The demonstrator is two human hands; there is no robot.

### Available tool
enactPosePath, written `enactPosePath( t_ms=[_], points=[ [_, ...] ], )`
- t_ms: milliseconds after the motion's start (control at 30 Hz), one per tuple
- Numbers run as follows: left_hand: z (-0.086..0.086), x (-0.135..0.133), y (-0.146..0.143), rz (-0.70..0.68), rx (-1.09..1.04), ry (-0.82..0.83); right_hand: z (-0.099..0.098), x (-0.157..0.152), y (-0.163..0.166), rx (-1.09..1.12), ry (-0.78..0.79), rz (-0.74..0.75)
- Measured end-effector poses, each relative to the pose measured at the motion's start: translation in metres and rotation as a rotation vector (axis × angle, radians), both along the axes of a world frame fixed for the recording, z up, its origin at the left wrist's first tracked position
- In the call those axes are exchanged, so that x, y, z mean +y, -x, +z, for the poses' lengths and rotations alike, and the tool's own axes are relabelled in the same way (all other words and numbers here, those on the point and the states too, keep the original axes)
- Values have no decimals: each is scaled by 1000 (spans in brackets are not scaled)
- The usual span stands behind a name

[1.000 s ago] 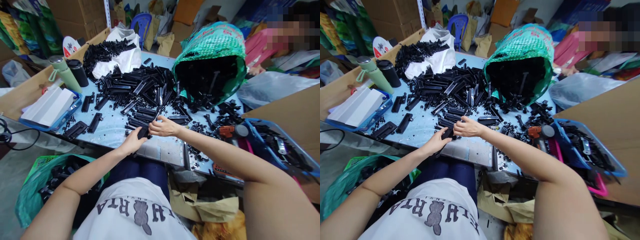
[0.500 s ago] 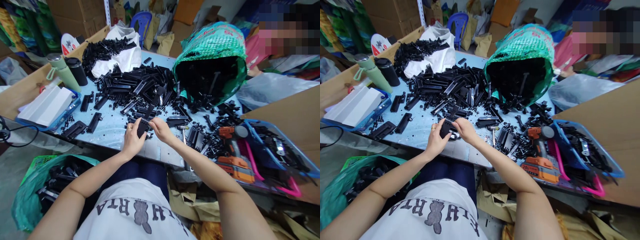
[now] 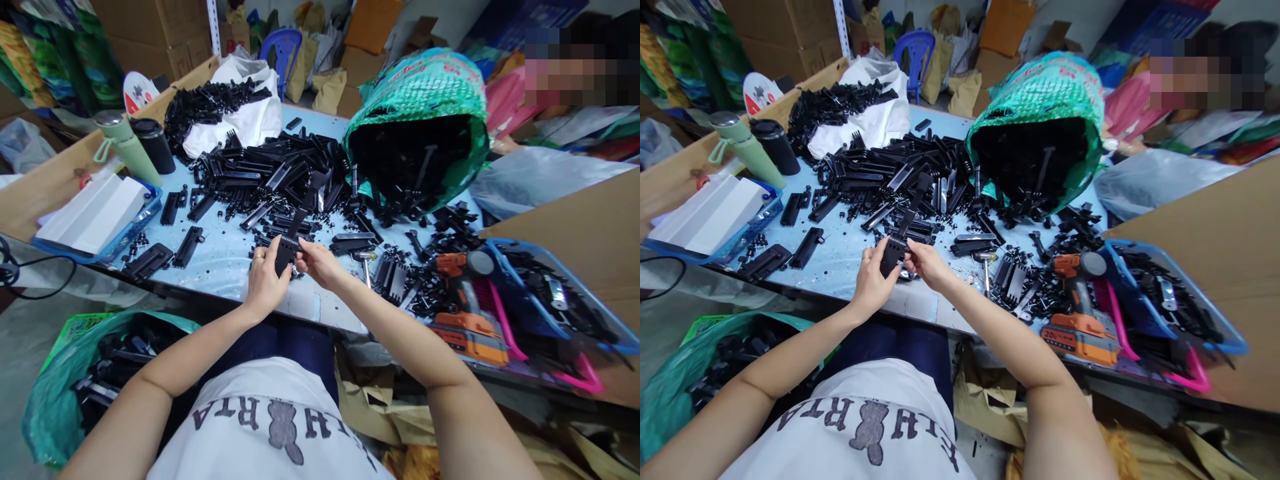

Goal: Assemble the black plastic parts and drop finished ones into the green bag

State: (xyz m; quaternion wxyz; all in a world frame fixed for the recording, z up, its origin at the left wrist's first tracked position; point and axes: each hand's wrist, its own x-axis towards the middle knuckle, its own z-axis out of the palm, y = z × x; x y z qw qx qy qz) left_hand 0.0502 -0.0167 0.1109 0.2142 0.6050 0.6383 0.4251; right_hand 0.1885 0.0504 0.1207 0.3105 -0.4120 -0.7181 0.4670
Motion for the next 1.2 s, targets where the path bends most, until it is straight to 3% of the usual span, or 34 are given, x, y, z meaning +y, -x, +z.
enactPosePath(
  t_ms=[67, 167, 233, 300, 400, 467, 533, 600, 667, 733, 800, 833, 967, 1000, 1067, 1133, 1200],
  points=[
    [1, 2, 3, -25, -32, 29, 3, 2, -3, -83, -139, -12],
    [0, 4, 5, -72, -91, 78, 8, 9, -11, -286, -545, 28],
    [-1, 4, 3, -69, -86, 73, 8, 11, -12, -288, -606, 39],
    [-1, 2, 0, -30, -39, 34, 4, 10, -5, -149, -400, -23],
    [-3, 0, -1, 19, 51, -44, -3, 3, 8, 80, 124, 5],
    [-6, 1, 2, -1, 53, -33, -3, 2, 9, 76, 237, 45],
    [-9, 5, 10, -51, -2, 30, 4, 7, 1, -92, -15, -4],
    [-11, 11, 23, -155, -114, 111, 15, 17, -16, -351, -464, -10],
    [-9, 15, 37, -359, -260, 248, 25, 28, -36, -605, -841, 141],
    [-3, 14, 49, -620, -356, 410, 26, 33, -53, -793, -1039, 357],
    [4, 6, 55, -786, -297, 468, 19, 29, -65, -907, -1107, 473],
    [6, 0, 54, -772, -203, 432, 12, 24, -70, -938, -1113, 471],
    [1, -34, 45, -332, 307, 198, -9, -15, -80, -858, -1015, 299],
    [-2, -42, 44, -305, 374, 157, -11, -27, -82, -782, -961, 297],
    [-6, -53, 45, -443, 361, 73, -12, -50, -82, -577, -810, 364],
    [-6, -62, 44, -647, 198, -19, -15, -75, -75, -361, -651, 443],
    [-4, -70, 37, -776, 17, -82, -25, -100, -58, -316, -617, 433]
  ],
)
